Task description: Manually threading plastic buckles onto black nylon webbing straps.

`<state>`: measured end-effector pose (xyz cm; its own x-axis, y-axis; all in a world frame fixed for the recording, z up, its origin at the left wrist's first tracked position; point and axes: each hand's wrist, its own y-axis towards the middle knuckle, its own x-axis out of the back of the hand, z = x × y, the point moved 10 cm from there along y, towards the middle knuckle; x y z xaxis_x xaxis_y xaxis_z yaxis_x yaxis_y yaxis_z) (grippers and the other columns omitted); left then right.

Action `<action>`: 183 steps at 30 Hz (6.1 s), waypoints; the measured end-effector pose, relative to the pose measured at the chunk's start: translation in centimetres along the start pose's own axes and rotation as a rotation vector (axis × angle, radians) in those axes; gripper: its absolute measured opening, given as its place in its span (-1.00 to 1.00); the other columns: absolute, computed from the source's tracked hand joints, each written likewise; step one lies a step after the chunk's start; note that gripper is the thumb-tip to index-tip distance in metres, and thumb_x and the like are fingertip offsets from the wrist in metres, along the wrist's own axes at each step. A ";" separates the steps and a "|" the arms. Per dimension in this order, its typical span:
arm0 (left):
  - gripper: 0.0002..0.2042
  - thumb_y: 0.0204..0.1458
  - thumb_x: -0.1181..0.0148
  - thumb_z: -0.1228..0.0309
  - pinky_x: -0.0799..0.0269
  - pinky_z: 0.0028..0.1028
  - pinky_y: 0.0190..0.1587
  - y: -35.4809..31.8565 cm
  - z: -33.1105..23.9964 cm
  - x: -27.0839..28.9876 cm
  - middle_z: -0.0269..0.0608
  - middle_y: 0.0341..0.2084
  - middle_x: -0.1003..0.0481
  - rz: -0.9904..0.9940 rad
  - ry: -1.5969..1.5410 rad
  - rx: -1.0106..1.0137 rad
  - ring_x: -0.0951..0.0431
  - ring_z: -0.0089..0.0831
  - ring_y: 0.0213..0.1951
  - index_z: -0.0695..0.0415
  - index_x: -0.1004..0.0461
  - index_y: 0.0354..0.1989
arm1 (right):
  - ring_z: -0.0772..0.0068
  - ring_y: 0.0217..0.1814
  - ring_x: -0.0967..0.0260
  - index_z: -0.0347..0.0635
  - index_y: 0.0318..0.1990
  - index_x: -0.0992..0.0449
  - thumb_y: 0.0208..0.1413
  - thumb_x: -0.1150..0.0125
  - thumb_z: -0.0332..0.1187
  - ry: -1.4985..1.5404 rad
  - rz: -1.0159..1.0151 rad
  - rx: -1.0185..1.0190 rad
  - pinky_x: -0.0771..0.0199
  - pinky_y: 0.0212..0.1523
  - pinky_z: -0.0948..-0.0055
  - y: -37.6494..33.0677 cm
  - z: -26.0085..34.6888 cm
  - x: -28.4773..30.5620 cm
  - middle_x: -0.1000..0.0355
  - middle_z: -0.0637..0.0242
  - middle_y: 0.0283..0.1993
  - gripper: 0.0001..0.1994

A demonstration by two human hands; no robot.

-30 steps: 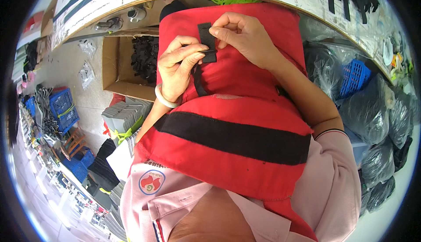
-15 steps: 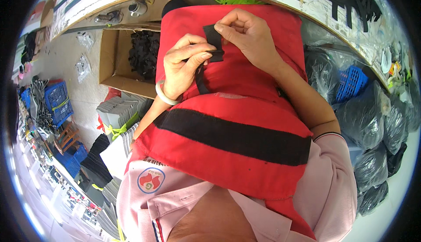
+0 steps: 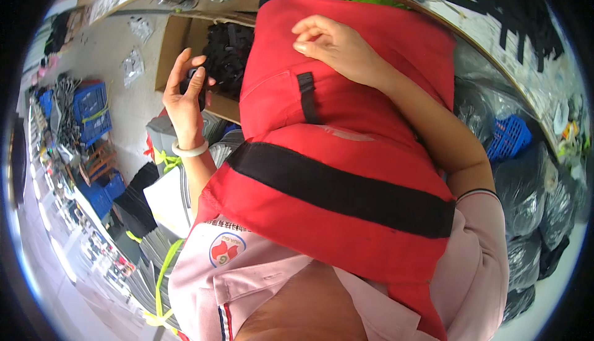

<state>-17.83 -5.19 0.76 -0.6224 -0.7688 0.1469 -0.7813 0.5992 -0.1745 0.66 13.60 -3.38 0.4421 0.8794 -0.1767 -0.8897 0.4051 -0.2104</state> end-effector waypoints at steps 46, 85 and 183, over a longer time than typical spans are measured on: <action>-0.81 0.11 -0.16 0.57 -0.42 -0.63 -0.51 -1.3 6.6 -23.4 -0.15 -0.34 -0.55 0.659 -0.497 0.630 -0.57 -0.47 -0.37 0.32 -0.50 -0.11 | 0.35 -0.27 -0.43 -0.14 -0.23 -0.59 0.07 -0.22 -0.37 -1.195 -0.778 0.564 -0.41 -0.23 0.39 -8.1 10.9 19.7 -0.51 0.36 -0.30 -0.87; -0.74 0.21 -0.08 0.37 -0.34 -0.67 -0.58 -1.0 5.9 -21.8 -0.20 -0.32 -0.51 0.529 -0.615 0.500 -0.42 -0.59 -0.48 0.28 -0.41 -0.04 | 0.61 -0.36 -0.41 -0.27 -0.15 -0.47 0.26 -0.04 -0.32 0.152 -0.226 -0.093 -0.44 -0.25 0.60 -3.7 -0.1 7.2 -0.49 0.33 -0.35 -0.80; -0.82 0.02 -0.24 0.63 -0.38 -0.65 -0.56 -0.8 3.0 -19.8 -0.21 -0.39 -0.55 0.420 -0.366 -0.007 -0.47 -0.58 -0.60 0.31 -0.55 -0.18 | 0.65 -0.46 -0.37 -0.23 0.04 -0.30 0.17 -0.19 -0.38 0.162 -0.252 -0.183 -0.43 -0.43 0.65 -4.4 -2.3 5.6 -0.39 0.43 -0.38 -0.67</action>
<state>-4.71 8.91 -4.89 -0.8246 -0.4905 -0.2820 -0.4707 0.8713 -0.1389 7.33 16.20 -5.69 0.6707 0.7002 -0.2445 -0.7217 0.5402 -0.4328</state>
